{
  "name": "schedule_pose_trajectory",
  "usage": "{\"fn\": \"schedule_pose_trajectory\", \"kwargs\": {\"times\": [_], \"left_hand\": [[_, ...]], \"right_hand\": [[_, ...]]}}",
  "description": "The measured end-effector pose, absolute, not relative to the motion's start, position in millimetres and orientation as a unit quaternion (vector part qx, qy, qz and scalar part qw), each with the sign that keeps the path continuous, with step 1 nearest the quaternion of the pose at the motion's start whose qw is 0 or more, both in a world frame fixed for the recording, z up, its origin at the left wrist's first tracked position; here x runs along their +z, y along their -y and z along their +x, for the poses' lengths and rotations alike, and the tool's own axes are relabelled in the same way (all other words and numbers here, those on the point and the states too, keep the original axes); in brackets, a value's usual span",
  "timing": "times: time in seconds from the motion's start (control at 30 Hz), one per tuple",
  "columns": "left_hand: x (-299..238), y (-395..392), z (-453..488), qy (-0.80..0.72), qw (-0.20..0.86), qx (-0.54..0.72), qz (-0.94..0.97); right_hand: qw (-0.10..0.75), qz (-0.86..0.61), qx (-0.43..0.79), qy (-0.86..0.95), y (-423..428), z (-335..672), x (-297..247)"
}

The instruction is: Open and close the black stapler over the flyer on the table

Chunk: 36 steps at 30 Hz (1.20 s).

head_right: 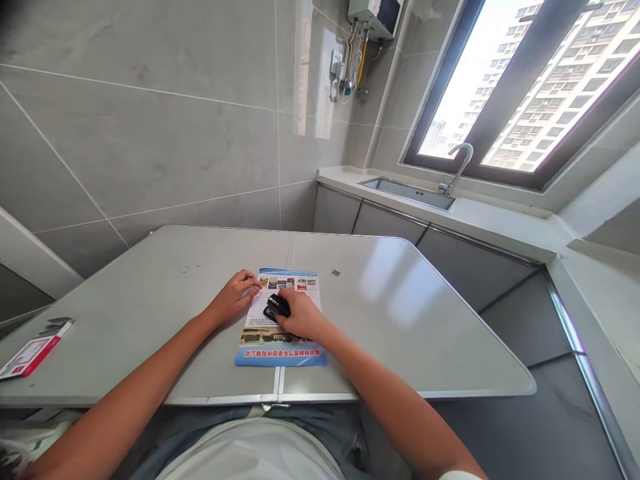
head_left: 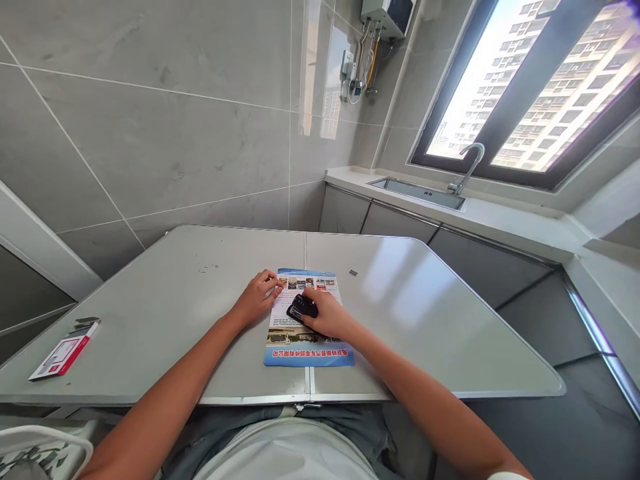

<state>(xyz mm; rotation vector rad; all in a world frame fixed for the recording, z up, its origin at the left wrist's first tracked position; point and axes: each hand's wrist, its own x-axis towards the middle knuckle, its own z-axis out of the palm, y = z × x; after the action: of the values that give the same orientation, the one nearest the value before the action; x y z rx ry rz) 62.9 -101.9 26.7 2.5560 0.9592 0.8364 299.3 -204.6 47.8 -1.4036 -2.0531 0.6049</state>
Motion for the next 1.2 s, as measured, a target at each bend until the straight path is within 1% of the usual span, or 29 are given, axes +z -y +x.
{"fn": "schedule_pose_trajectory", "kwargs": {"times": [0.33,0.43,0.47,0.53,0.6,0.63,0.67,0.7,0.77,0.97,1.07,1.2], "left_hand": [[18.8,104.5,63.9,-0.32,0.147,0.263,0.898],[18.4,104.8,63.8,-0.321,0.146,0.264,0.898],[18.2,104.9,63.7,-0.322,0.144,0.265,0.897],[17.9,105.3,63.6,-0.324,0.142,0.266,0.897],[18.0,106.5,63.6,-0.324,0.145,0.264,0.897],[18.3,107.4,63.6,-0.324,0.148,0.26,0.897],[18.7,108.4,63.8,-0.324,0.151,0.255,0.898],[19.2,109.4,63.9,-0.324,0.155,0.248,0.9],[20.2,111.3,64.4,-0.325,0.162,0.233,0.902],[22.2,114.4,67.6,-0.327,0.166,0.223,0.903],[23.2,116.8,72.2,-0.319,0.171,0.216,0.907],[24.1,122.0,79.4,-0.312,0.174,0.212,0.91]], "right_hand": [[0.245,-0.613,0.206,0.723,272.6,400.2,38.6],[0.238,-0.599,0.248,0.723,281.5,420.6,39.4],[0.249,-0.586,0.271,0.723,280.0,426.4,39.7],[0.306,-0.569,0.288,0.707,270.0,437.6,39.5],[0.36,-0.595,0.23,0.681,251.6,447.1,36.9],[0.366,-0.62,0.177,0.671,240.1,450.7,34.2],[0.347,-0.646,0.12,0.67,227.6,453.3,30.6],[0.331,-0.658,0.09,0.671,214.9,454.9,25.9],[0.313,-0.665,0.062,0.675,190.5,455.1,14.0],[0.265,-0.636,0.064,0.722,148.0,453.2,-15.4],[0.251,-0.599,0.078,0.757,142.9,458.2,-13.4],[0.252,-0.545,0.09,0.795,137.3,460.9,-2.5]]}}
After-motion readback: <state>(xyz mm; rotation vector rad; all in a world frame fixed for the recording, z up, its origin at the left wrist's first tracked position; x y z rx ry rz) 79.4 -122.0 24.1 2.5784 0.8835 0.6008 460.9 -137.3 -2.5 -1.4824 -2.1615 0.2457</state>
